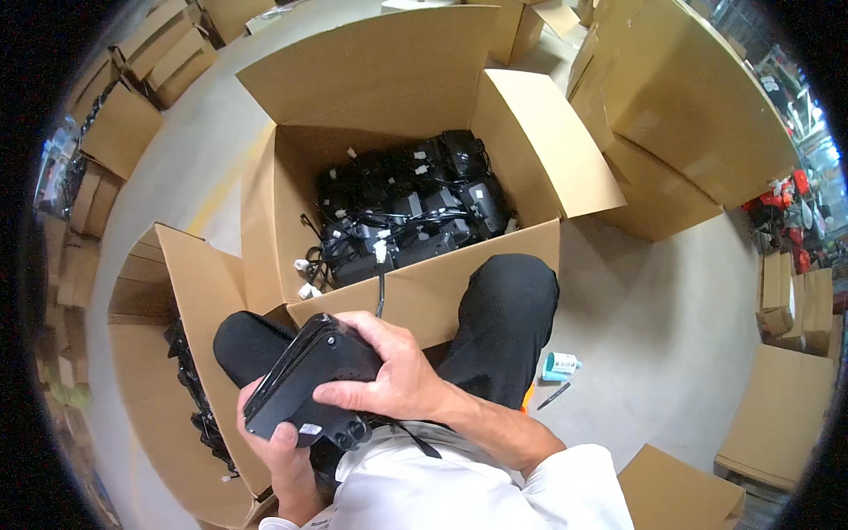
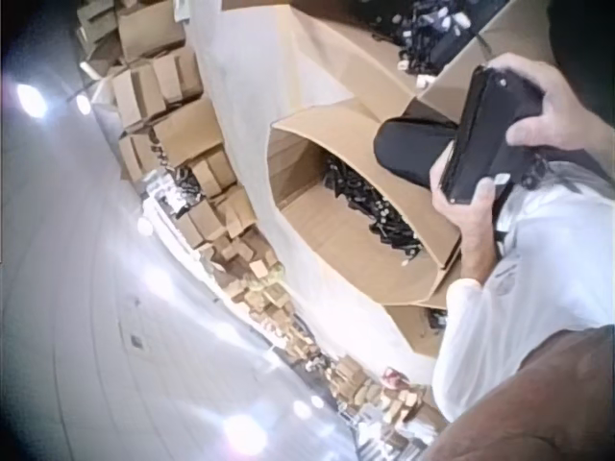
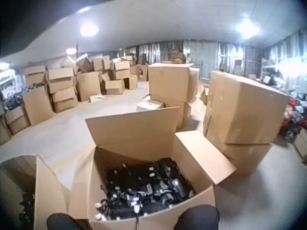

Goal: The person sits on the floor between two large cardboard boxes filled with black electronic devices. They repeatedly pick up a device from the left box, turn it over to inspect it, and place it into the right box. The process is continuous and repetitive throughout the clip.

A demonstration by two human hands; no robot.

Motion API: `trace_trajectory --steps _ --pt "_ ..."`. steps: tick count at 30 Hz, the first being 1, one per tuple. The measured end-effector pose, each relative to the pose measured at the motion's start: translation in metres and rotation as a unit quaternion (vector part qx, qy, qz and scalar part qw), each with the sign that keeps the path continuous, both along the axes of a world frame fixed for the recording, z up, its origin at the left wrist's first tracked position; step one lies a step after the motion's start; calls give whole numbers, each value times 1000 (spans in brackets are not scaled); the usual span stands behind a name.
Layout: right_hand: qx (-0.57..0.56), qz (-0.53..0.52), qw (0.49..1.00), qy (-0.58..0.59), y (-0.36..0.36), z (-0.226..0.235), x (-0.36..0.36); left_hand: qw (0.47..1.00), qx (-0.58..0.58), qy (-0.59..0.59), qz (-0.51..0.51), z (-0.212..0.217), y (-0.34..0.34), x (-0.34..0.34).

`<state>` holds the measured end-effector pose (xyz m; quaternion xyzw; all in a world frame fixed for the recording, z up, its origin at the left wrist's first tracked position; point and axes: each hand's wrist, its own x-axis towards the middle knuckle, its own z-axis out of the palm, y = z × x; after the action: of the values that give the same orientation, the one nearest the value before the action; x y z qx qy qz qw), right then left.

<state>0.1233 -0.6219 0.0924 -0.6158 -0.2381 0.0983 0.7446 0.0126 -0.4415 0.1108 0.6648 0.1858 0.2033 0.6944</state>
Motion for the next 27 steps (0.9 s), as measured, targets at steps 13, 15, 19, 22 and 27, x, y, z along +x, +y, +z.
trace_trajectory --steps 13,15,19,22,27 --pt "-153 14 951 -267 2 49 69 962 86 144 -215 26 33 58" --pt "-131 5 947 -292 13 67 107 960 137 120 -211 33 31 92" --pt "-47 115 987 -100 7 87 189 994 18 -80 -70 51 24 169" --pt "-112 159 978 -78 -6 58 208 982 86 -88 -147 54 48 211" --pt "-273 89 958 2 -41 38 250 970 168 -37 -169 39 44 276"
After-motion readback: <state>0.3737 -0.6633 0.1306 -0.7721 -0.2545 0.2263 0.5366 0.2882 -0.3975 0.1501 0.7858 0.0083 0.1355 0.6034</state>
